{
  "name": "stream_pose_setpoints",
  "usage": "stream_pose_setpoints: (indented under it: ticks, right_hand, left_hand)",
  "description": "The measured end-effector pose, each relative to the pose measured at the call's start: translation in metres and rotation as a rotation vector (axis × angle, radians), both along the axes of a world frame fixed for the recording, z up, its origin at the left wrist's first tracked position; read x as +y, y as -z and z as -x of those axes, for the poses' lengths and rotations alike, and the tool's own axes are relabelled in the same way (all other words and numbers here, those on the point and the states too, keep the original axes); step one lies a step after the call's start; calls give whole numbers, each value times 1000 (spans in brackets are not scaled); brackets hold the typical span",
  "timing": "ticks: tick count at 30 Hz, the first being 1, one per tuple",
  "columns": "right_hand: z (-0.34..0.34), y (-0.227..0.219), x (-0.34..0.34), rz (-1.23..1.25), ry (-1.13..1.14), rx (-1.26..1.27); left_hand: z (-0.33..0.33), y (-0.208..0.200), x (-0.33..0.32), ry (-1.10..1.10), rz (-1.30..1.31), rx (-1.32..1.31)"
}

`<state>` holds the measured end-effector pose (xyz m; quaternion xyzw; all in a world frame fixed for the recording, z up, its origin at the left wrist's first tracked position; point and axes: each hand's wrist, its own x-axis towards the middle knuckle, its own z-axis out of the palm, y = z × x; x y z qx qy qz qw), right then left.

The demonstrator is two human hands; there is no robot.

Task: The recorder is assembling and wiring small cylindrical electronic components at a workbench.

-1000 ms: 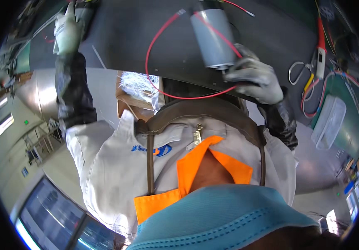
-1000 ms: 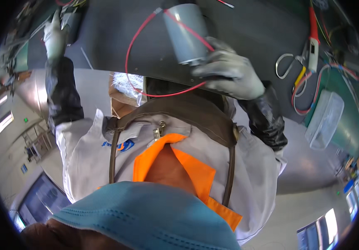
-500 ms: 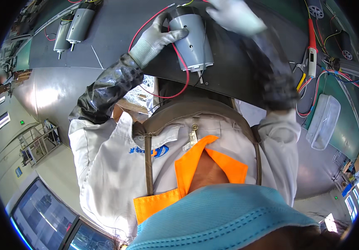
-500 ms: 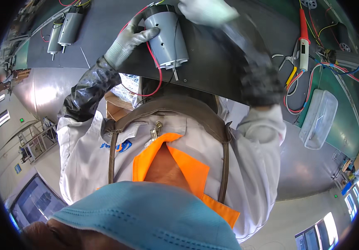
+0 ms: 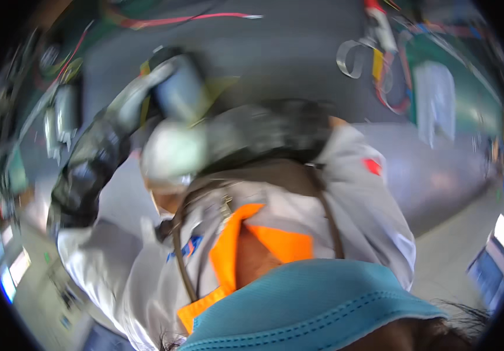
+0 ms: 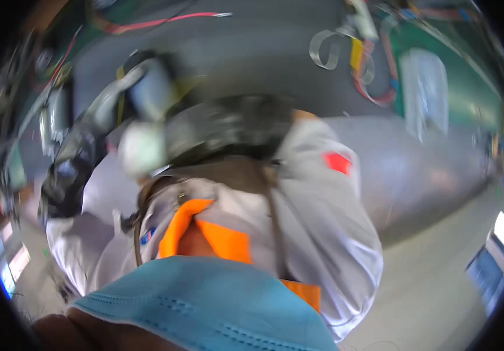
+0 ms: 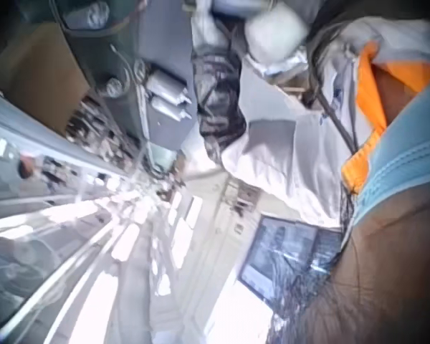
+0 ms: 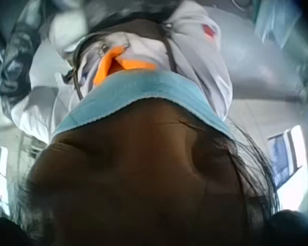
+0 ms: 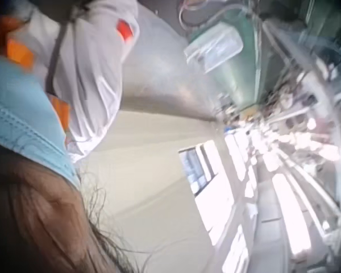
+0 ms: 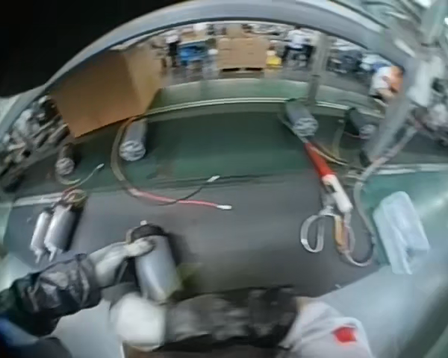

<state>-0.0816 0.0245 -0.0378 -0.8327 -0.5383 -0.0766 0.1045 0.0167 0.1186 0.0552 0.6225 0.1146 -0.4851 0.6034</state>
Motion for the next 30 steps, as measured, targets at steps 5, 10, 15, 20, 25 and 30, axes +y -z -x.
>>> stream_pose_setpoints:
  ticks: [5, 10, 15, 20, 25, 30]
  right_hand:
    - [7, -68, -42, -303, -333, 839]
    - [13, -75, -324, -935, 386, 492]
    - [80, -73, -589, -340, 1886, 221]
    - [38, 2, -653, 232, 1781, 228]
    - [27, -14, -643, 190, 1792, 311]
    - [43, -5, -654, 107, 1794, 284]
  left_hand:
    - [12, -17, 4, 64, -423, -349]
    - [1, 3, 3, 117, -473, -463]
    - [-22, 50, -10, 205, -348, -693]
    - [-20, 57, -7, 472, -558, -966]
    - [3, 36, -31, 489, -469, -943]
    - [-2, 31, -41, 397, -326, -644]
